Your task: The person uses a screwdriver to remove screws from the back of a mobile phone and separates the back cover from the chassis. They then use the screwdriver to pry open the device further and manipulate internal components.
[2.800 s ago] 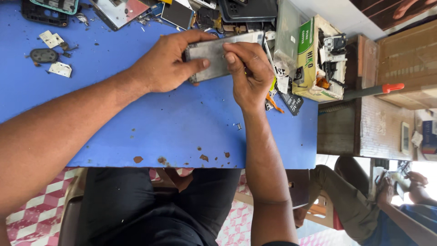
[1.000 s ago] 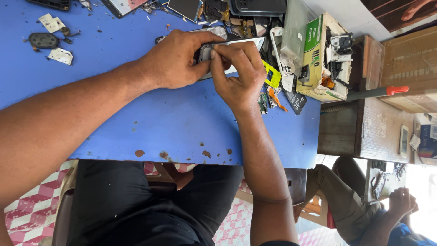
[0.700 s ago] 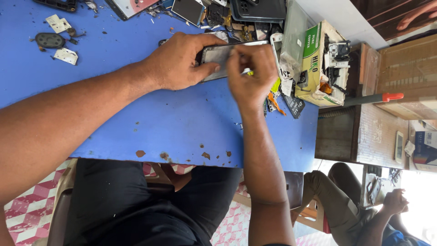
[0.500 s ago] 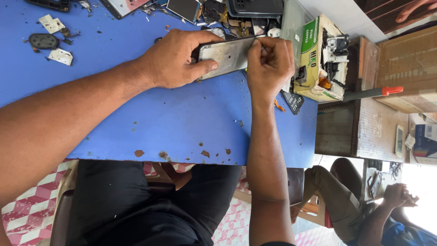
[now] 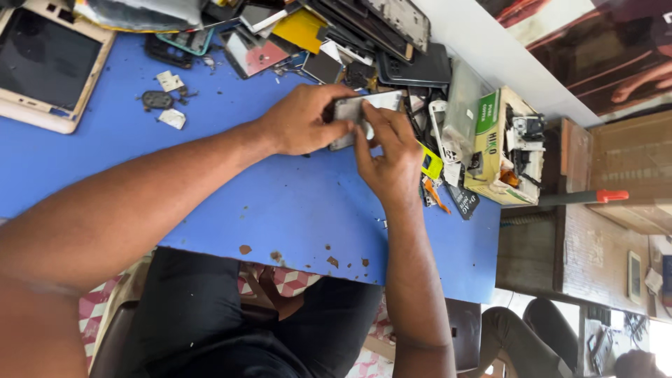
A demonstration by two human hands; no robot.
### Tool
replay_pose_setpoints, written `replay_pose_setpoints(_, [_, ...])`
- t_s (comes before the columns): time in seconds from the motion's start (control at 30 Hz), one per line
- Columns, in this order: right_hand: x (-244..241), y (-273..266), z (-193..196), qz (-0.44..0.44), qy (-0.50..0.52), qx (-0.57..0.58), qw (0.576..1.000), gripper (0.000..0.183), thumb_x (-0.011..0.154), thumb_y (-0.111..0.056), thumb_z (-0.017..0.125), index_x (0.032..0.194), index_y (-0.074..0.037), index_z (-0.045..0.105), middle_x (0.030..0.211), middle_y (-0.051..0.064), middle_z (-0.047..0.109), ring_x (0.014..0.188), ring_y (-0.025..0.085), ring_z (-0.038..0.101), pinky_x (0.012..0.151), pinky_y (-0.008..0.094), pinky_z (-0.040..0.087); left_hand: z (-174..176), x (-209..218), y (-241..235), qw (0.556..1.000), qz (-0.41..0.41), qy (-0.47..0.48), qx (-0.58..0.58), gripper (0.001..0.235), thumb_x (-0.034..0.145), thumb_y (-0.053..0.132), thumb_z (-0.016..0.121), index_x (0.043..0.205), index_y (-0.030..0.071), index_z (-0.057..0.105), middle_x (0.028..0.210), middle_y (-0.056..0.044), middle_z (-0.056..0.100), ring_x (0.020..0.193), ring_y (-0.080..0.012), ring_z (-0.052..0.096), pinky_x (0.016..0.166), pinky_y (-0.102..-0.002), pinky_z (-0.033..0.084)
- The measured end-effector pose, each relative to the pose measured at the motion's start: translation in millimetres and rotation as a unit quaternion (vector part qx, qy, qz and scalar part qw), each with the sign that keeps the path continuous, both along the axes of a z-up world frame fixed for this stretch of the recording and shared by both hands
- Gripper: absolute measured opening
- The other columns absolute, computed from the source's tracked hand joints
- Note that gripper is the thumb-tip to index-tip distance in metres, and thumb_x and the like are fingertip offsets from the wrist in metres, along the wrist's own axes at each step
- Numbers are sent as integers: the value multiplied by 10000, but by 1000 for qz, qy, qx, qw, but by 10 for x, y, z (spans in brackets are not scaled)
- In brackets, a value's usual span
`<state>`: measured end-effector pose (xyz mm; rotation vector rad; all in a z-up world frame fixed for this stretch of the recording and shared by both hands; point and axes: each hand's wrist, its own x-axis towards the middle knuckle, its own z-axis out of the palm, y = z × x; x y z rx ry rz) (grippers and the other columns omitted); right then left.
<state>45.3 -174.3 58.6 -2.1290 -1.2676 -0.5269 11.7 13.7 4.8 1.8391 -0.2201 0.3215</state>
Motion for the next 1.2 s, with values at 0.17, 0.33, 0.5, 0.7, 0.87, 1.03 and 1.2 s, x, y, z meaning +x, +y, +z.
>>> replay_pose_setpoints(0.17, [-4, -19, -83, -18, -12, -19, 1000, 288, 987, 26, 721, 1266, -47, 714, 1102, 124, 695, 872, 226, 727, 767, 325, 594, -89, -1, 7, 998, 24, 53, 15, 520, 899, 380, 735, 1288, 48, 641, 800, -133, 751, 647, -225, 736, 592, -360, 569])
replay_pose_setpoints(0.33, [2, -36, -79, -3, -27, -20, 999, 258, 986, 29, 714, 1228, -56, 736, 1097, 128, 705, 963, 270, 731, 837, 353, 596, -125, -10, -19, 998, 39, -44, 32, 404, 986, 353, 693, 1226, 30, 674, 793, -160, 735, 669, -238, 732, 612, -367, 561])
replay_pose_setpoints(0.5, [58, -73, -54, 27, 22, -15, 999, 217, 988, 20, 731, 1196, -42, 744, 1068, 131, 727, 932, 249, 729, 815, 333, 588, -115, -20, 4, 999, 8, -27, 33, 321, 983, 319, 664, 1185, 73, 702, 748, -146, 732, 626, -231, 725, 606, -371, 556])
replay_pose_setpoints(0.7, [32, -74, -35, 36, 49, -14, 998, 181, 985, 54, 717, 1153, -12, 735, 1059, 128, 737, 919, 224, 721, 795, 317, 581, -74, -56, 22, 996, 14, -87, 26, 275, 959, 270, 684, 1116, 48, 724, 829, -141, 748, 657, -218, 727, 621, -354, 562])
replay_pose_setpoints(0.87, [55, -61, -83, -8, 31, 24, 999, 201, 973, 59, 721, 1157, -20, 729, 1069, 141, 728, 875, 184, 695, 749, 289, 574, -68, -17, 32, 993, 29, -110, -30, 270, 962, 273, 681, 1093, 42, 732, 892, -110, 766, 739, -156, 748, 655, -306, 590])
replay_pose_setpoints(1.03, [87, -113, -92, -19, -23, 76, 997, 259, 1004, 85, 693, 1224, -53, 700, 1255, 139, 669, 1140, 228, 694, 970, 333, 601, -187, 175, 285, 967, 110, -179, -145, 215, 1073, 197, 662, 1160, 2, 689, 977, -72, 774, 876, -136, 762, 784, -304, 617])
replay_pose_setpoints(1.2, [-70, 79, -70, 72, -12, -54, 996, 369, 885, 130, 665, 1191, -62, 741, 1254, 118, 686, 1149, 319, 663, 1007, 410, 543, -282, 276, 401, 950, 182, -144, -210, 185, 1084, 154, 679, 1058, -30, 674, 851, -88, 648, 775, -150, 618, 682, -333, 508])
